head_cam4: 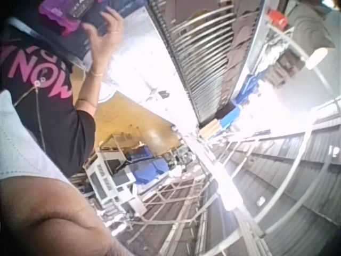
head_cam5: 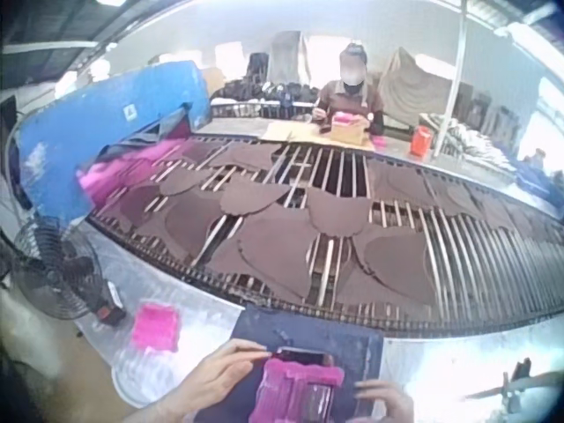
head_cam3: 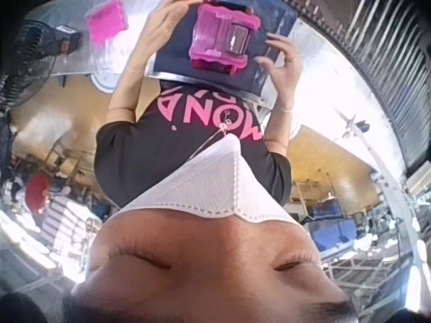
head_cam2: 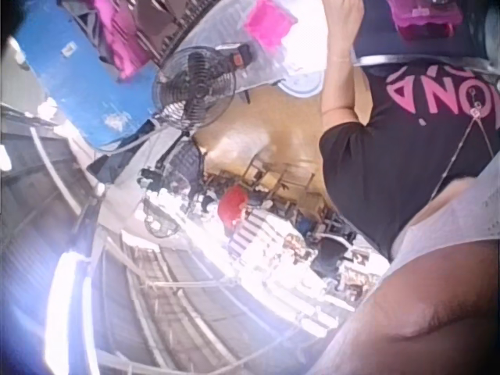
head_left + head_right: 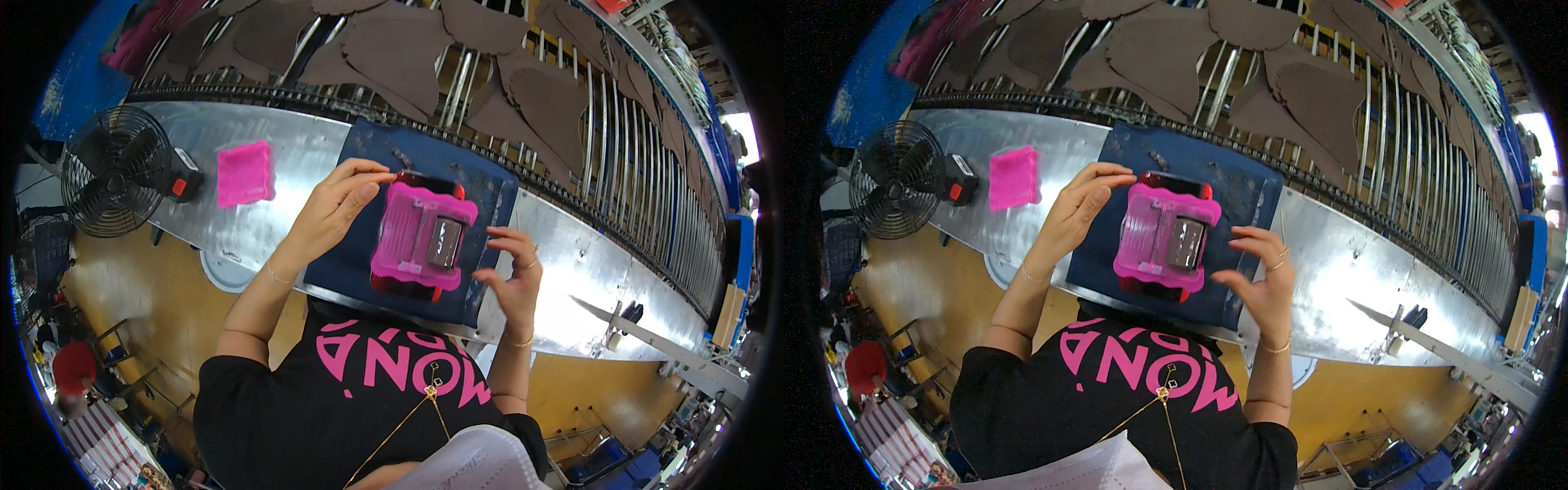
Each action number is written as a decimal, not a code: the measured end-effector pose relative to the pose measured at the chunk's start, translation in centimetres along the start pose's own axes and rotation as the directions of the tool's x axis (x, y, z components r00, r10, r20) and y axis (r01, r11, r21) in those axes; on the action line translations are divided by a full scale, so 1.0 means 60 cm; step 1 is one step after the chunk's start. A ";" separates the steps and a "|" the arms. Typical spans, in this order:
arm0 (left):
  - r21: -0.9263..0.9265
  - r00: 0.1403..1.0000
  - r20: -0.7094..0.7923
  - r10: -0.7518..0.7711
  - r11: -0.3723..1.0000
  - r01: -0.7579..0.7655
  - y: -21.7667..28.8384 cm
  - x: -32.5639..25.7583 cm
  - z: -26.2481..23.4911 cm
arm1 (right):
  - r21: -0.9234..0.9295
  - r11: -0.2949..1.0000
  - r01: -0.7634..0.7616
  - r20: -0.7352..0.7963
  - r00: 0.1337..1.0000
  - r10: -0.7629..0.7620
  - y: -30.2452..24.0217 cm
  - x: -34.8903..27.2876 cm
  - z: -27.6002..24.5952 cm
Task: The person repeatedly picks up brown fabric pieces from a conveyor belt and places them onto a metal rack. The person handles the pieces one at a time, arranging them in a row along the rack throughout the clip.
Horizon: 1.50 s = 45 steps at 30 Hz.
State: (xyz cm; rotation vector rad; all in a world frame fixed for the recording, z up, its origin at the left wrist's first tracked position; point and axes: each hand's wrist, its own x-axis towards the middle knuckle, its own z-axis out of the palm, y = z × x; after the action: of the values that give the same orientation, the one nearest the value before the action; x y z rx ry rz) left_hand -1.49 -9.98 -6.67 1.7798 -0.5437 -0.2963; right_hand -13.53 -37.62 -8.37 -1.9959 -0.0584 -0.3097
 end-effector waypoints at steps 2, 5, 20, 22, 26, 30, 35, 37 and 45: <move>0.017 1.000 -0.008 0.019 1.000 -0.018 0.003 0.000 0.009 | -0.133 0.991 -0.005 -0.020 1.000 0.003 -0.047 -0.022 0.026; -0.004 0.998 -0.046 0.045 0.999 -0.045 0.001 -0.003 0.019 | 0.032 0.997 -0.069 -0.111 0.991 0.072 -0.036 -0.055 0.058; -0.210 0.996 0.030 -0.081 0.974 0.085 0.003 -0.015 0.021 | -0.156 0.987 -0.030 -0.103 0.995 0.014 -0.047 -0.065 0.072; -0.263 0.991 0.085 -0.102 0.957 0.121 -0.001 -0.016 0.015 | -0.115 0.992 -0.052 -0.104 0.994 0.040 -0.041 -0.068 0.074; -0.272 0.993 0.115 0.035 0.962 -0.002 -0.013 -0.008 0.021 | -0.080 0.992 -0.100 -0.111 0.990 0.091 -0.044 -0.072 0.075; -0.117 0.983 0.144 0.113 0.988 -0.097 0.005 0.004 0.021 | -0.035 0.989 -0.145 -0.137 0.981 0.139 -0.037 -0.080 0.077; -0.031 0.981 0.157 0.116 0.993 -0.112 0.011 0.013 0.028 | -0.007 0.987 -0.164 -0.133 0.978 0.161 -0.032 -0.084 0.076; -0.023 0.982 0.150 0.118 0.993 -0.116 0.006 0.016 0.033 | 0.024 0.986 -0.166 -0.133 0.977 0.167 -0.032 -0.084 0.077; -0.084 0.981 0.164 0.107 0.992 -0.094 0.002 0.015 0.037 | 0.035 0.980 -0.194 -0.118 0.973 0.197 -0.035 -0.084 0.076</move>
State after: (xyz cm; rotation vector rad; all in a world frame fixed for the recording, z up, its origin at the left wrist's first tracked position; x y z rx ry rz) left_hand -1.78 -12.33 -7.11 1.6571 -0.7313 -0.3935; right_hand -17.91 -32.17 -9.56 -1.9378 0.2101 -0.3000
